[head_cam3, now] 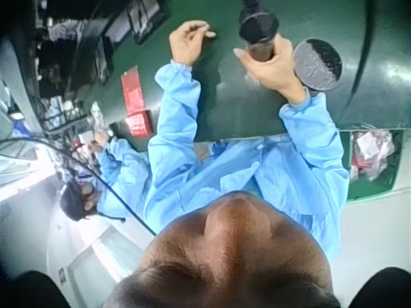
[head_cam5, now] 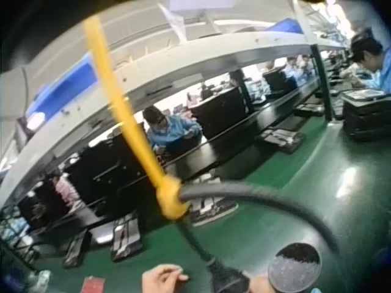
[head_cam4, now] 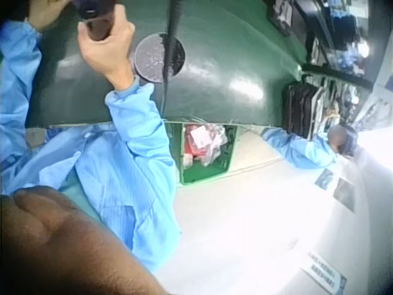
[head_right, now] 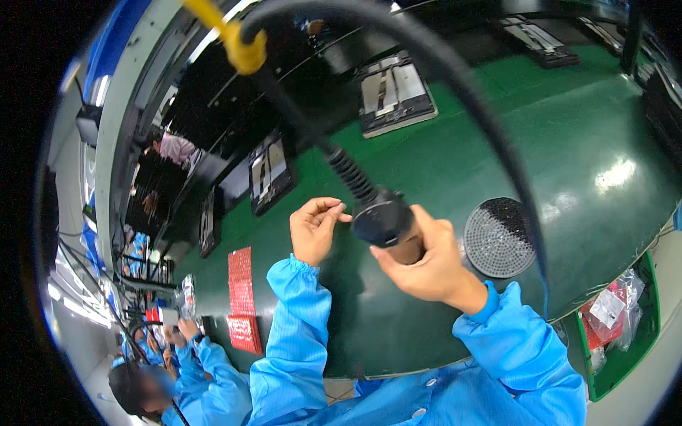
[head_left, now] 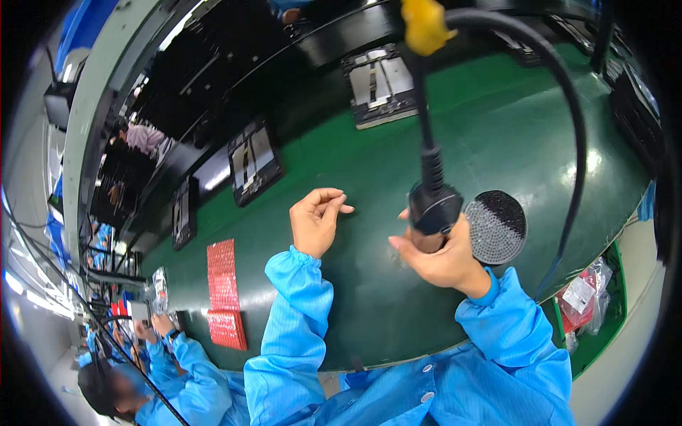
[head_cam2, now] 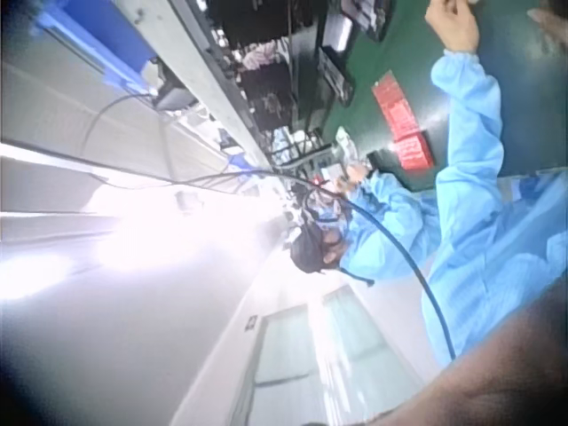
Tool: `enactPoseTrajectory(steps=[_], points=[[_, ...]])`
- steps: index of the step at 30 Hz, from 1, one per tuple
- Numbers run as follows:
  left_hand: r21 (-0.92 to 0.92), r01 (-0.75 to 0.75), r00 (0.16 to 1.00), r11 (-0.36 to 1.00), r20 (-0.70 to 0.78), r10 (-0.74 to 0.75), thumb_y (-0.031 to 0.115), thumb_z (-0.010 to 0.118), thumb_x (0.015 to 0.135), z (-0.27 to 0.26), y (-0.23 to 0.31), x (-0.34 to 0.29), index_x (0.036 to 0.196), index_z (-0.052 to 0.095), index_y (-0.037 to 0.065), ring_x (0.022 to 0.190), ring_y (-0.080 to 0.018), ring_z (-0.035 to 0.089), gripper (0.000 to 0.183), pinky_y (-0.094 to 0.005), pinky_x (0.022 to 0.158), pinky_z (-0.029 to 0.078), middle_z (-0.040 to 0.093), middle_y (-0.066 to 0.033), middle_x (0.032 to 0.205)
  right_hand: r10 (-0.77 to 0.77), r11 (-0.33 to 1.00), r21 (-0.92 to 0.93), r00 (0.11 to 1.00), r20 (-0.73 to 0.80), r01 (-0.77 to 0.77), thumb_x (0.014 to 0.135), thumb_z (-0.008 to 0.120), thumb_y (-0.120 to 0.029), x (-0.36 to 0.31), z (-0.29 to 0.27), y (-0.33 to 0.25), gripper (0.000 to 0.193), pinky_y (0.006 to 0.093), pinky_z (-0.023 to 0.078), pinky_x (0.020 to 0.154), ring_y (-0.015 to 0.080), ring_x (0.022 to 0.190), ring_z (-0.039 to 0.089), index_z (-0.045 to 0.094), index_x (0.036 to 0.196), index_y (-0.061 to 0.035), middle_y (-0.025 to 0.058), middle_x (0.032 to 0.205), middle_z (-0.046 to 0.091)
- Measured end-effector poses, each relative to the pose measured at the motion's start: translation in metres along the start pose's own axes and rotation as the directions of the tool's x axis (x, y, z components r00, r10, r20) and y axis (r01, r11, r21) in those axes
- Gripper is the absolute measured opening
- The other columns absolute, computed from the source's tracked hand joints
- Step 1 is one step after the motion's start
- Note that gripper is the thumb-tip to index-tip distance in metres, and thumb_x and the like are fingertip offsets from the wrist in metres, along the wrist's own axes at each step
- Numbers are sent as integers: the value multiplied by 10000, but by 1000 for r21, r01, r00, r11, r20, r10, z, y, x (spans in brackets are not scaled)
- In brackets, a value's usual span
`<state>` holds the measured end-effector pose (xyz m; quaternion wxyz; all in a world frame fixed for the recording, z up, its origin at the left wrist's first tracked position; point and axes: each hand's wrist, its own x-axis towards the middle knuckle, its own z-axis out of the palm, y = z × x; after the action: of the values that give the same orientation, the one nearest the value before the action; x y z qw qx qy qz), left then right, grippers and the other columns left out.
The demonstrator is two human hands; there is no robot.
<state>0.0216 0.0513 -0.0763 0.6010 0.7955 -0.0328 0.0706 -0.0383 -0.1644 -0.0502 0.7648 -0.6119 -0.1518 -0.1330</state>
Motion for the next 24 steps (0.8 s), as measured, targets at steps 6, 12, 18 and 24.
enactPoseTrajectory(steps=[6, 12, 18, 24], points=[[-22, 91, 992, 996, 87, -88, -80, 557, 857, 25, -9, 65, 979, 646, -82, 855, -208, 676, 151, -266, 725, 534, 670, -122, 885, -4, 999, -46, 994, 112, 9, 709, 725, -31, 4, -11, -4, 280, 229, 425, 520, 54, 567, 537, 540, 918, -4, 48, 635, 564], [723, -497, 865, 480, 365, 345, -18, 650, 692, 50, 0, 137, 1158, 573, -18, 1109, -322, 554, 472, -412, 970, 428, 588, -170, 1179, 22, 999, -42, 993, 117, -17, 701, 714, -25, 4, -19, -8, 292, 252, 485, 562, 151, 632, 659, 553, 944, -12, 101, 711, 652], [905, -424, 902, -26, 425, 80, 12, 654, 643, 74, 2, 172, 1322, 413, 42, 1299, -266, 374, 721, -568, 1014, 330, 413, -100, 1384, -19, 999, -25, 992, 125, 22, 721, 690, -58, 7, -21, -6, 283, 337, 443, 470, 279, 531, 617, 511, 933, -2, 134, 624, 585], [916, -381, 797, 127, 256, 548, 28, 581, 626, 60, -12, 194, 1103, 580, 56, 1044, -307, 563, 477, -433, 820, 462, 614, -104, 1107, 4, 999, 46, 997, 80, -7, 765, 662, -74, 7, -15, 9, 234, 363, 445, 534, 316, 595, 608, 533, 953, -21, 161, 656, 584]])
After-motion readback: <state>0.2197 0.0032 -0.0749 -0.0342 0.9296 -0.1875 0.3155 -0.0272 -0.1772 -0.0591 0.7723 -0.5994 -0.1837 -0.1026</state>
